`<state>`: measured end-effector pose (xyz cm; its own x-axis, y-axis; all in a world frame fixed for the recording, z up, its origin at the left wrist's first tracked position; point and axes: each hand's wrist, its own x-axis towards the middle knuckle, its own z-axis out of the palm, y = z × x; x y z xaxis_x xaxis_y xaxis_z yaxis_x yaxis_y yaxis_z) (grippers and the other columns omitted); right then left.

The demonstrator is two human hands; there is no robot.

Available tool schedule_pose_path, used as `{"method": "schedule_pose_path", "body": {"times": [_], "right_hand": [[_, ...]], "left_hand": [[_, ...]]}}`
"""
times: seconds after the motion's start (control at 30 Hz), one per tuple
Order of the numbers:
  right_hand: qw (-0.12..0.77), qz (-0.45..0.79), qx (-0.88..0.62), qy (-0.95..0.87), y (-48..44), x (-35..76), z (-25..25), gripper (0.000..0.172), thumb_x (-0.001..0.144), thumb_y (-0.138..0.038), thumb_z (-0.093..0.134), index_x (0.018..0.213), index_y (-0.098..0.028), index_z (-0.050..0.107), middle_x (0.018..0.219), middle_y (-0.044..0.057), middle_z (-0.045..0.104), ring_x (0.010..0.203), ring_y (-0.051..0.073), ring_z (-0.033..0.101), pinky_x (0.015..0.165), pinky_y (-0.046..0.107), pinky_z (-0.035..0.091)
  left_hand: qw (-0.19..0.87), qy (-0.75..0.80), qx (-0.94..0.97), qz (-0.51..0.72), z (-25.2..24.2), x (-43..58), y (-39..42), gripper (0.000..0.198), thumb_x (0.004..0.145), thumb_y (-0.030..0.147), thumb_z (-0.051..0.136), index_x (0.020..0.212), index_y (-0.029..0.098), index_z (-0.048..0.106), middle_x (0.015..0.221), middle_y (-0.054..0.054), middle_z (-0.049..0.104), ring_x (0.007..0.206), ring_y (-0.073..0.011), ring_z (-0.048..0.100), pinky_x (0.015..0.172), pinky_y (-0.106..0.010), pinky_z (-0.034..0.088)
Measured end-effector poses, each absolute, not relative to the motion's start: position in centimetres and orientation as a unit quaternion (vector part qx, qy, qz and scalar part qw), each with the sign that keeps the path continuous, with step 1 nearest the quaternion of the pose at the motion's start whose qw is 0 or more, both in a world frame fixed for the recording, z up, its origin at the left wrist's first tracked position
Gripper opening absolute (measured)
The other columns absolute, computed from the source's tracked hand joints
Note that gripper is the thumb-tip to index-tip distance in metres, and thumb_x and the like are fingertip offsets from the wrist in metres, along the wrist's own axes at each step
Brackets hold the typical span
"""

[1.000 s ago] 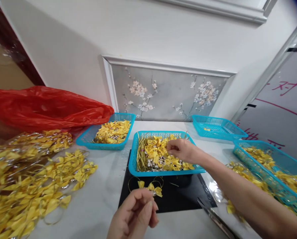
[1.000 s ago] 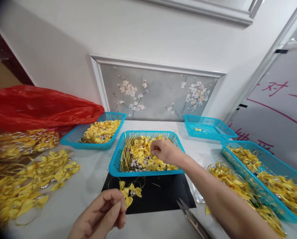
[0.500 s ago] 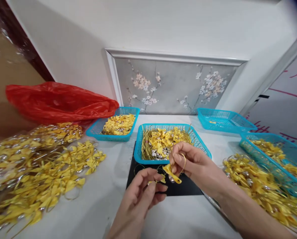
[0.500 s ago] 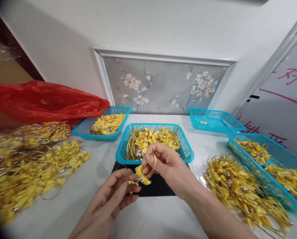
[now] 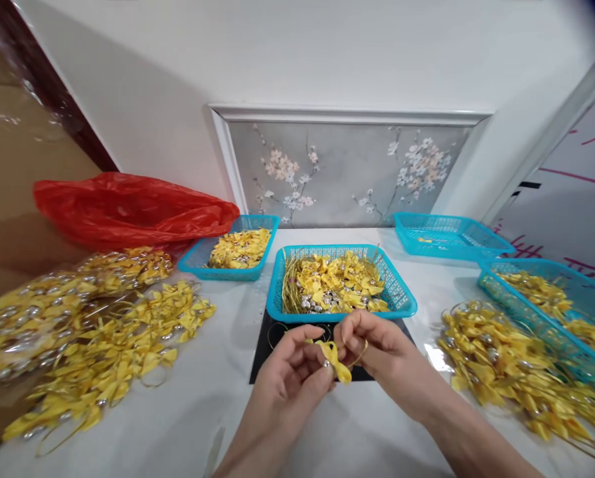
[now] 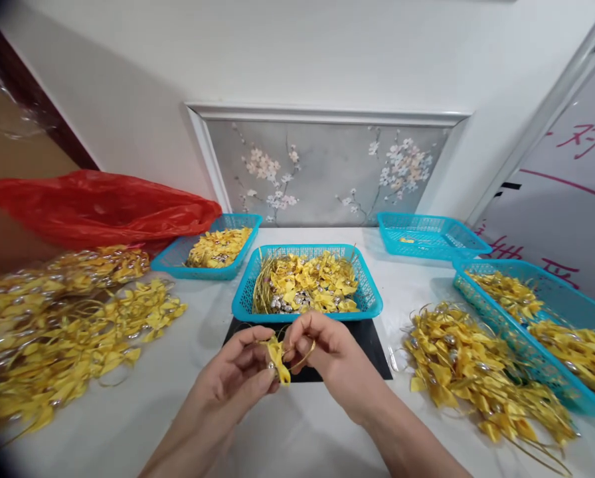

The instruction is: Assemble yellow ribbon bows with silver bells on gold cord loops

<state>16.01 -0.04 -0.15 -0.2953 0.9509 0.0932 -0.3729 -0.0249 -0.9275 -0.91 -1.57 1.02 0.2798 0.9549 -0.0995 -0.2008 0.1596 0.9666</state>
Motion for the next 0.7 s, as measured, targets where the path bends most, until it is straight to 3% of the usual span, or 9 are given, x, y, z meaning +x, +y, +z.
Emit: {"method": "schedule_pose_path", "body": {"times": [0.2,0.37,0.43,0.53,0.7], "right_hand": [[0.459,0.538,-0.383,-0.595,0.2,18.3,0.6,0.015,0.087,-0.022,0.055,0.073,-0.019,0.058,0.082,0.001,0.058,0.071,0.013,0.051,0.068,0.027,0.041],[0.473,0.514,-0.415,-0.583,-0.3,18.7,1.4,0.020,0.094,-0.039,0.050,0.100,-0.021,0.057,0.095,0.003,0.058,0.087,0.016,0.053,0.078,0.031,0.043],[0.457,0.525,-0.405,-0.592,-0.5,18.4,1.5,0.025,0.091,-0.043,0.054,0.102,-0.021,0.055,0.090,0.002,0.056,0.081,0.015,0.052,0.073,0.029,0.043],[0.433,0.539,-0.394,-0.606,-0.6,17.9,1.4,0.027,0.089,-0.045,0.058,0.089,-0.018,0.056,0.075,-0.002,0.052,0.068,0.013,0.047,0.063,0.026,0.040],[0.449,0.588,-0.388,-0.549,-0.6,17.9,1.7,0.032,0.086,-0.048,0.063,0.087,-0.017,0.056,0.070,-0.002,0.055,0.066,0.011,0.050,0.063,0.025,0.040]], "left_hand": [[0.569,0.425,0.562,0.423,1.8,-0.9,-1.0,0.030,0.089,0.031,0.059,0.118,0.027,0.052,0.099,-0.003,0.066,0.094,-0.0186,0.063,0.083,-0.029,0.049],[0.439,0.432,0.698,0.364,1.8,-0.8,-0.9,0.034,0.095,0.025,0.046,0.128,0.032,0.045,0.098,-0.001,0.064,0.084,-0.0157,0.065,0.073,-0.027,0.051],[0.397,0.424,0.736,0.348,1.7,-0.8,-0.9,0.039,0.094,0.019,0.045,0.131,0.034,0.044,0.096,0.001,0.064,0.082,-0.0146,0.065,0.074,-0.027,0.052],[0.346,0.409,0.772,0.343,1.8,-0.6,-1.1,0.046,0.092,0.014,0.048,0.131,0.038,0.044,0.098,0.003,0.065,0.087,-0.0143,0.066,0.081,-0.027,0.051],[0.427,0.407,0.712,0.382,2.3,-0.3,-1.4,0.032,0.093,0.021,0.051,0.123,0.034,0.051,0.099,0.002,0.064,0.094,-0.0153,0.065,0.083,-0.026,0.052]]}}
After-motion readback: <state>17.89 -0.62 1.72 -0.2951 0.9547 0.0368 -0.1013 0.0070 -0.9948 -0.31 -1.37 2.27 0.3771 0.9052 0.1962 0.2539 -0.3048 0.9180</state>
